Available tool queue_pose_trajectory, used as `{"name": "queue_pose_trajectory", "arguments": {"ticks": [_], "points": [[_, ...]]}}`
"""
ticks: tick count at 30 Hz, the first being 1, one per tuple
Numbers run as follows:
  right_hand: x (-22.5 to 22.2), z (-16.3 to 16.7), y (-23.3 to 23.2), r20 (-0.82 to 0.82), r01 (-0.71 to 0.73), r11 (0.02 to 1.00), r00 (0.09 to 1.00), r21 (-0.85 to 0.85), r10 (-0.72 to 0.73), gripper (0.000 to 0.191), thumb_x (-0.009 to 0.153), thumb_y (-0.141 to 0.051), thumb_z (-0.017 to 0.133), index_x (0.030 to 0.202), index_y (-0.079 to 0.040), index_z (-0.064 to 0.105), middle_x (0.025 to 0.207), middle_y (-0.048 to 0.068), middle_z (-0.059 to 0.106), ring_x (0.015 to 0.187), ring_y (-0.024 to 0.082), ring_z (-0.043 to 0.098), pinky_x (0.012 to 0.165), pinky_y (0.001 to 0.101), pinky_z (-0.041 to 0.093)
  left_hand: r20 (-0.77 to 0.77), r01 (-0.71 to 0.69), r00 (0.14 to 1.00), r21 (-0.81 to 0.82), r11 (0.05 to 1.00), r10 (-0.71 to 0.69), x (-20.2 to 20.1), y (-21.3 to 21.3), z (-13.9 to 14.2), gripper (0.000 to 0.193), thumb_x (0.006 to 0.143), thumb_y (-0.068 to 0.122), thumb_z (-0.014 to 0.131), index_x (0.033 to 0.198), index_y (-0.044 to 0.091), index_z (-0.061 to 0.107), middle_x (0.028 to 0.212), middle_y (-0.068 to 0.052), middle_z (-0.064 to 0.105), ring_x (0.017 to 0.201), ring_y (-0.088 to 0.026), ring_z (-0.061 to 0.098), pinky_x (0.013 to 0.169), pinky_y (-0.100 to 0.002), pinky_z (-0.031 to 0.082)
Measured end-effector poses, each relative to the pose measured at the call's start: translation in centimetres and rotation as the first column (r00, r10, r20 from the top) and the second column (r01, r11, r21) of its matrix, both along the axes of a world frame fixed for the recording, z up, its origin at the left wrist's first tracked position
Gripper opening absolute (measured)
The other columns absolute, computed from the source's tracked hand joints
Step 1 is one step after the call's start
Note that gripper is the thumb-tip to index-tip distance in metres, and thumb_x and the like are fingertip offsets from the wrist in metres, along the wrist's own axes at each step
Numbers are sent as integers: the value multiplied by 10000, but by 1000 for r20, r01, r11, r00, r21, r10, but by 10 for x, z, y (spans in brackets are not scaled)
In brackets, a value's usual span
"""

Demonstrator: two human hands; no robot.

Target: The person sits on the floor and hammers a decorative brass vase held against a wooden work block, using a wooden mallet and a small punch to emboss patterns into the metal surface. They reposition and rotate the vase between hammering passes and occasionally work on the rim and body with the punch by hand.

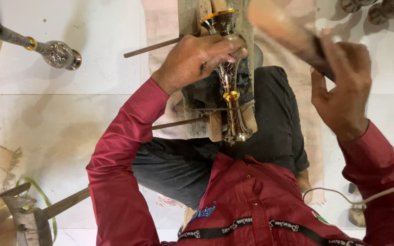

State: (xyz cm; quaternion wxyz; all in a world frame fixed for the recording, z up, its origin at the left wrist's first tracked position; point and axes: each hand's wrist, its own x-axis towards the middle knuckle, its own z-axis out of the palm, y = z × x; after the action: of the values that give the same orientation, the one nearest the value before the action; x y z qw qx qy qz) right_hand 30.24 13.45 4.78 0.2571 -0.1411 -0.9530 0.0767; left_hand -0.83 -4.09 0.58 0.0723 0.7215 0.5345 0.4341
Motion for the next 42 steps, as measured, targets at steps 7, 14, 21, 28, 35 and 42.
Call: {"name": "queue_pose_trajectory", "arguments": {"ticks": [7,14,21,28,35,42], "points": [[-8,3,-2,24,-15,971,1000,240,10,733,966,33,695,1604,-129,372,1206,107,556,1028,232,518,816,380,490,-33,-28,999,5,1000,28,2,3,0,435,976,51,746,1380,162,631,1194,-57,757,1016,-222,779,877,-335,655],[-15,-5,-5,95,3,999,995,52,-8,627,1039,68,642,1606,-184,545,1213,159,572,1132,284,500,1019,414,426,-125,-68,991,-90,994,56,0,5,0,374,981,70,796,1307,204,673,1130,-32,773,931,-220,779,817,-360,642],[-13,-2,-3,5,-6,975,1000,224,5,644,984,67,708,1571,-105,508,1187,155,597,1067,303,517,958,453,417,-37,31,999,44,999,-29,-1,5,7,456,991,36,740,1402,155,584,1263,-60,737,1042,-239,771,908,-354,642],[-16,-7,3,-179,-154,988,973,-31,146,613,1025,54,647,1579,-69,417,1275,159,561,1079,287,528,952,404,437,-93,-13,996,28,1000,15,-3,7,5,509,972,68,750,1449,143,589,1216,-75,739,1027,-268,752,890,-397,626],[-8,-7,0,29,9,976,999,215,-16,625,993,24,695,1588,-80,534,1224,163,588,1090,305,516,985,453,400,-125,10,992,32,999,-5,-5,11,-3,489,978,75,761,1434,148,602,1158,-54,748,988,-253,756,882,-395,624],[-13,-12,-7,-193,-84,983,980,-162,52,565,1031,12,634,1555,-102,459,1334,177,523,1216,315,523,1000,415,464,-94,25,995,-4,1000,-25,-7,10,1,508,972,42,747,1445,157,601,1203,-71,752,1026,-262,755,880,-381,623]]}}
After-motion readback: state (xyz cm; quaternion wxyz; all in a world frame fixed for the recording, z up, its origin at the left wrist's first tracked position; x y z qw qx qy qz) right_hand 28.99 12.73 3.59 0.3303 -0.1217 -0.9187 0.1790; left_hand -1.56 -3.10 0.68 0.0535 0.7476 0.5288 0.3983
